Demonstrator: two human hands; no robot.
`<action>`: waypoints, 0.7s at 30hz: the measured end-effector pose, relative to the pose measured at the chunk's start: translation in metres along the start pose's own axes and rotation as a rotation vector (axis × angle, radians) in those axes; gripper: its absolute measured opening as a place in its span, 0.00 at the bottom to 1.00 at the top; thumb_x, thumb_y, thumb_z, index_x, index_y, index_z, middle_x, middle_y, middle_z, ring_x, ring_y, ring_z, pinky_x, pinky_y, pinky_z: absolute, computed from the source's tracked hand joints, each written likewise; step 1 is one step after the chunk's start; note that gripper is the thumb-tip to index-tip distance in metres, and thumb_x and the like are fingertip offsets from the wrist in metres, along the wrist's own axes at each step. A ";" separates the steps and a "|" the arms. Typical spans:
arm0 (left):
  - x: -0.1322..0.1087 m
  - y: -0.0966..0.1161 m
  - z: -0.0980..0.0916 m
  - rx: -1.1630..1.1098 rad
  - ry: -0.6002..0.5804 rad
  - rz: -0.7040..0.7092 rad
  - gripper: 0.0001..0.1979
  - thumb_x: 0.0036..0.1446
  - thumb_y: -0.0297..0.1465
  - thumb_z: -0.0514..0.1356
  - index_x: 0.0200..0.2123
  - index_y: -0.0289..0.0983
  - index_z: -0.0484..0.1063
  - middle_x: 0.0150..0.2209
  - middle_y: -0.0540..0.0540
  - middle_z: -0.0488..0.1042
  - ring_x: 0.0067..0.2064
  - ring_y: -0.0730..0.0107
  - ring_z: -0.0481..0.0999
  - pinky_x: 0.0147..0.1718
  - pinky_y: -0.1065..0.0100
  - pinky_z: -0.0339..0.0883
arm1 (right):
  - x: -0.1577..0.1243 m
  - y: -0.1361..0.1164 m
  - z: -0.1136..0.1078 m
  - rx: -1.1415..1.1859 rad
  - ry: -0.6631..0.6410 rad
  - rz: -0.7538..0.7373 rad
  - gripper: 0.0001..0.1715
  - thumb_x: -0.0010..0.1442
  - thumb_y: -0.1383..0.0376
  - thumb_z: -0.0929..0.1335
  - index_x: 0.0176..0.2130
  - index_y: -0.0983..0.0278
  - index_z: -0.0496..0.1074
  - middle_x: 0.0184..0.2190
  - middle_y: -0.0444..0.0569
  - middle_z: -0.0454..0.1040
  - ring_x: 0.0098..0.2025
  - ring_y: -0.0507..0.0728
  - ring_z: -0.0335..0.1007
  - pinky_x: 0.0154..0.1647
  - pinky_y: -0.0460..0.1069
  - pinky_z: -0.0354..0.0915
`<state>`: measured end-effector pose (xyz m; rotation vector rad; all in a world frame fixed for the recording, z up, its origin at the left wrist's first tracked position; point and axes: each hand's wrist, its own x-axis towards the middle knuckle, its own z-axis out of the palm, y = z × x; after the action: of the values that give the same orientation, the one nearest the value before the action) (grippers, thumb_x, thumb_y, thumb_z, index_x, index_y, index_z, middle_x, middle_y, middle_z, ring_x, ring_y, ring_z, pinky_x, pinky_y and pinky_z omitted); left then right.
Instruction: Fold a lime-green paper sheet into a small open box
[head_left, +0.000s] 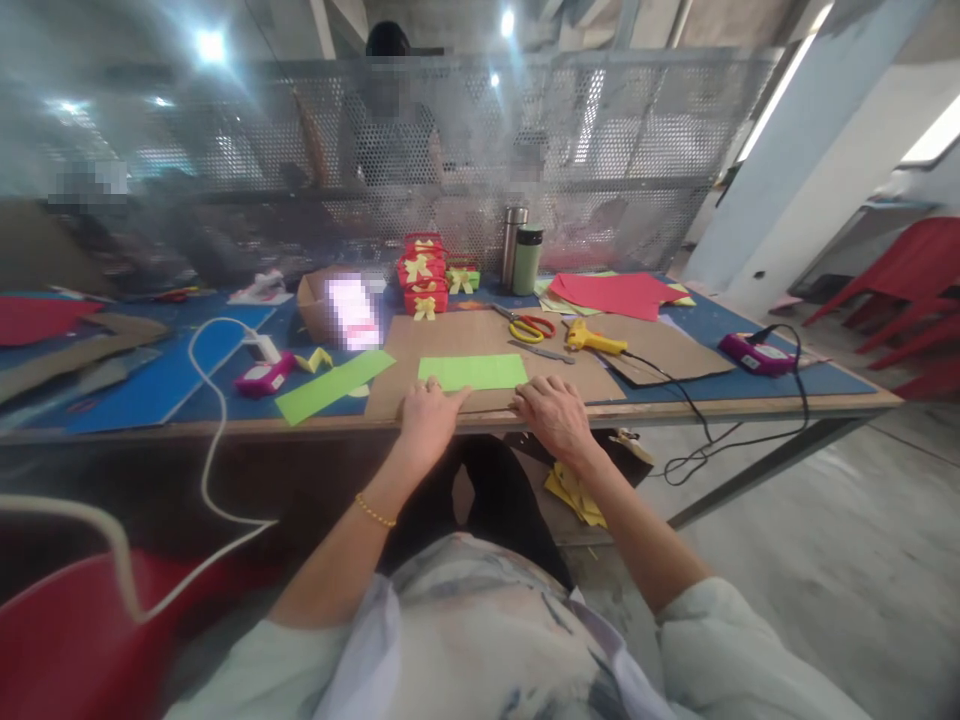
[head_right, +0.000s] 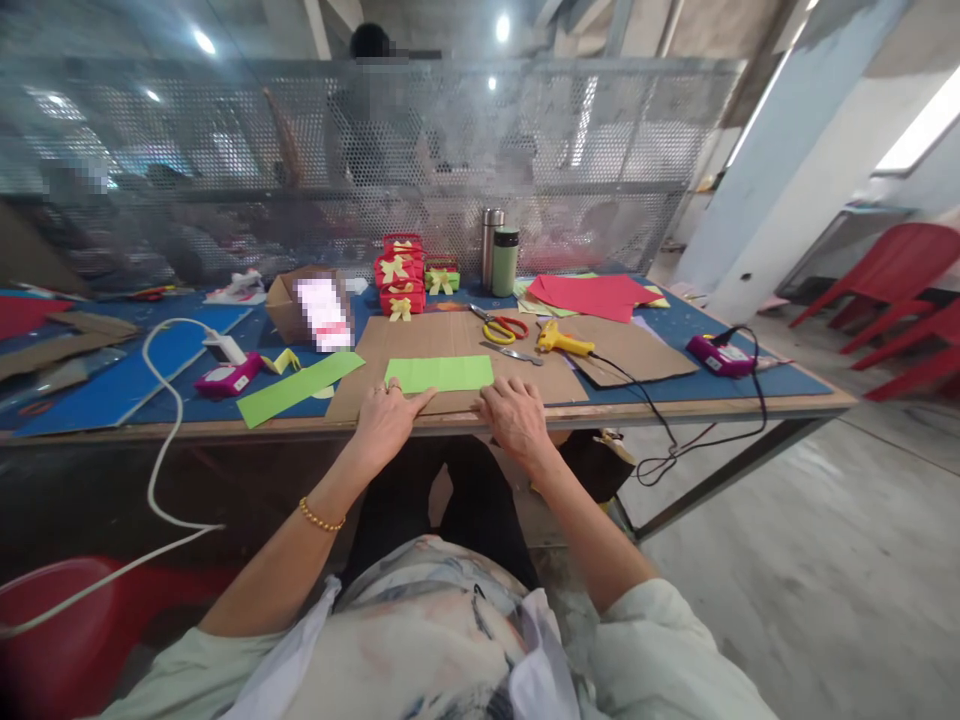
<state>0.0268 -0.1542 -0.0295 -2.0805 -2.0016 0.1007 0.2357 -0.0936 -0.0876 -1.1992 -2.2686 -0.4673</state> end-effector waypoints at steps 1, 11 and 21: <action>0.001 0.000 0.000 -0.003 0.000 0.000 0.31 0.68 0.22 0.44 0.65 0.53 0.68 0.51 0.31 0.72 0.50 0.51 0.73 0.48 0.55 0.62 | 0.001 0.002 0.001 -0.006 0.010 0.021 0.19 0.73 0.60 0.62 0.35 0.62 0.76 0.37 0.53 0.76 0.42 0.59 0.63 0.43 0.53 0.50; 0.003 -0.002 0.001 -0.044 -0.004 -0.002 0.30 0.67 0.22 0.46 0.65 0.53 0.68 0.50 0.33 0.71 0.50 0.52 0.72 0.48 0.55 0.65 | 0.074 0.031 -0.022 0.359 -0.288 0.159 0.21 0.66 0.59 0.61 0.27 0.66 0.73 0.24 0.45 0.69 0.28 0.52 0.60 0.30 0.48 0.50; 0.000 -0.001 0.003 -0.006 -0.003 0.001 0.32 0.66 0.21 0.45 0.67 0.52 0.65 0.50 0.33 0.70 0.52 0.51 0.71 0.48 0.56 0.63 | 0.093 0.033 -0.009 0.262 -0.690 0.085 0.24 0.61 0.48 0.69 0.28 0.65 0.77 0.23 0.48 0.75 0.26 0.52 0.66 0.28 0.46 0.53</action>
<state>0.0255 -0.1535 -0.0322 -2.0854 -2.0052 0.0982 0.2225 -0.0195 -0.0226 -1.4600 -2.7013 0.3290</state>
